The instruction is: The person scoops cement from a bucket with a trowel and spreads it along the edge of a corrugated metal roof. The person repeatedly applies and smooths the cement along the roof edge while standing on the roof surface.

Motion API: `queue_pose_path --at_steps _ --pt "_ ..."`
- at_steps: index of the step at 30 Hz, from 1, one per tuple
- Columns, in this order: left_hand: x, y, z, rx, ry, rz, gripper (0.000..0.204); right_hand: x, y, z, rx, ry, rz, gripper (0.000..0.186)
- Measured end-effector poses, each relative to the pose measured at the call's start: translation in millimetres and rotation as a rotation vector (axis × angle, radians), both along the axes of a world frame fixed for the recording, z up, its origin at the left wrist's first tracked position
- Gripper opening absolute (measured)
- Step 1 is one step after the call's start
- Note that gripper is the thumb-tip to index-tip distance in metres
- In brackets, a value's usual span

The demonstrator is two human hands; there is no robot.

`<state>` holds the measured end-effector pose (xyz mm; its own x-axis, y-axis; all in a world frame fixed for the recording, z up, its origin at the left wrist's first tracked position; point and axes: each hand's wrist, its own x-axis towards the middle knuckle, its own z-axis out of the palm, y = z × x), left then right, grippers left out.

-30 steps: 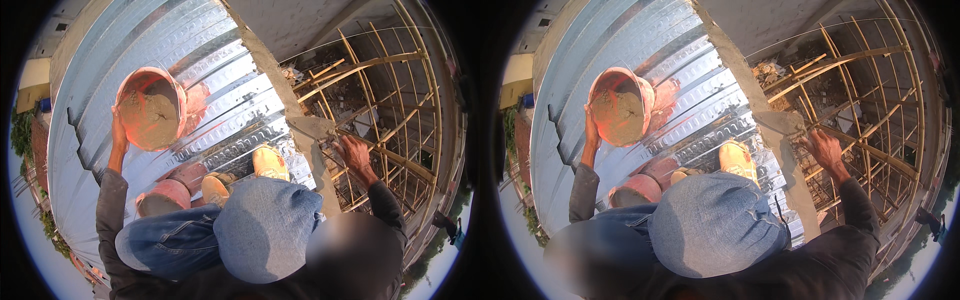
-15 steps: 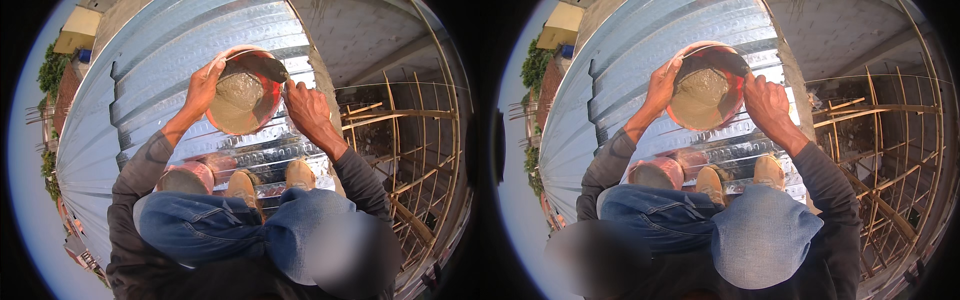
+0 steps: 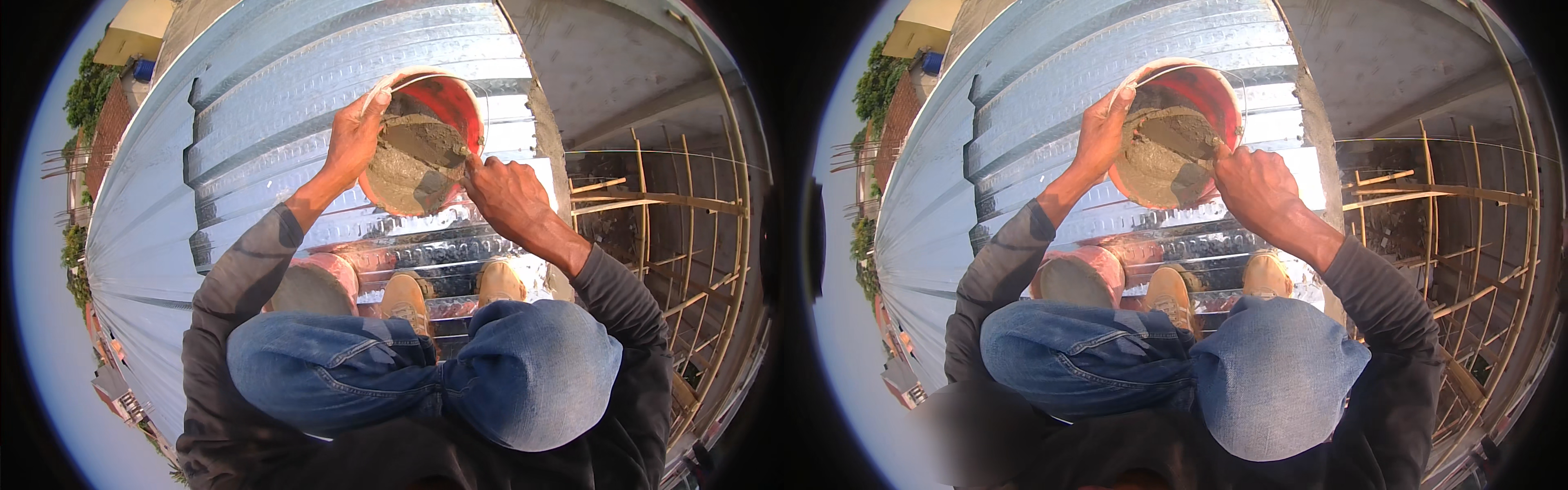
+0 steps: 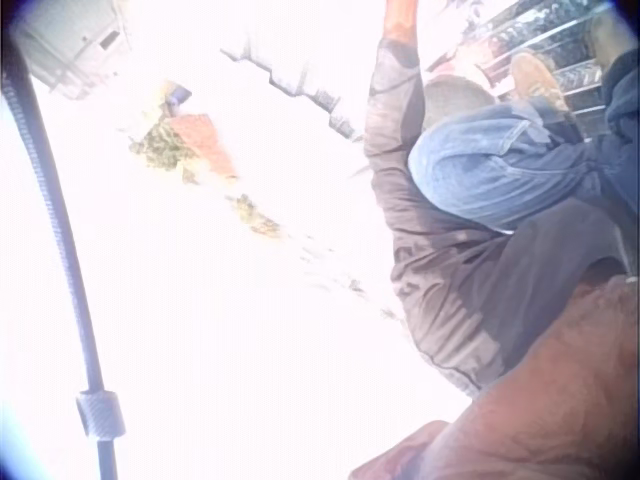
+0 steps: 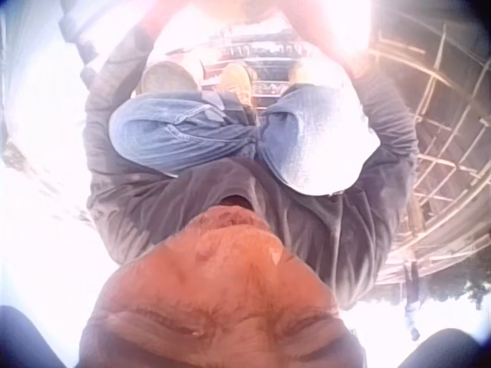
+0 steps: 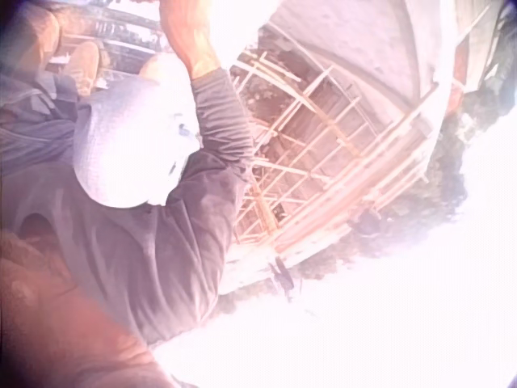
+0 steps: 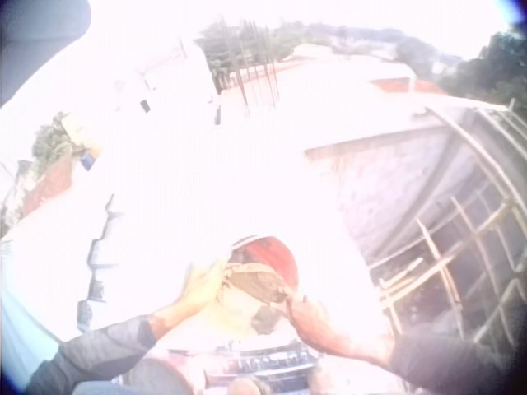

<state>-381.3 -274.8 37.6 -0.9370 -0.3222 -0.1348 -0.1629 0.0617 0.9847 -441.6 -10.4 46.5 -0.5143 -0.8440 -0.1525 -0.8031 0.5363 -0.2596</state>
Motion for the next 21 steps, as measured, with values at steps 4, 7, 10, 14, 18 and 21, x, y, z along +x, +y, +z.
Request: queue_pose_path --at_steps 4,7,10,14,18,21 --pt "-9.6 2.7 -2.7 -0.16 0.031 -0.013 0.06 9.7 -3.5 -7.7 0.037 -0.072 -0.004 0.021" --pt "-11.2 9.0 -7.8 -0.164 0.001 0.01 0.06 20.4 -14.9 -13.3 -0.001 -0.304 0.015 0.024" --pt "-12.5 7.9 -4.7 -0.202 0.013 0.028 0.06 8.7 -7.1 -10.5 -0.12 -0.619 -0.074 0.035" --pt "-13.3 -0.2 -2.3 -0.015 -0.049 0.083 0.063 -6.9 19.7 -6.3 -0.231 -0.958 -0.143 0.048" --pt "0.8 -34.8 -15.1 -0.001 -0.031 0.154 0.063 -14.9 41.2 -2.0 -0.324 -1.313 -0.316 0.049" --pt "12.2 -61.7 -27.4 -0.044 -0.087 0.198 0.064 -28.8 58.8 6.3 -0.382 -1.276 -0.448 0.05"
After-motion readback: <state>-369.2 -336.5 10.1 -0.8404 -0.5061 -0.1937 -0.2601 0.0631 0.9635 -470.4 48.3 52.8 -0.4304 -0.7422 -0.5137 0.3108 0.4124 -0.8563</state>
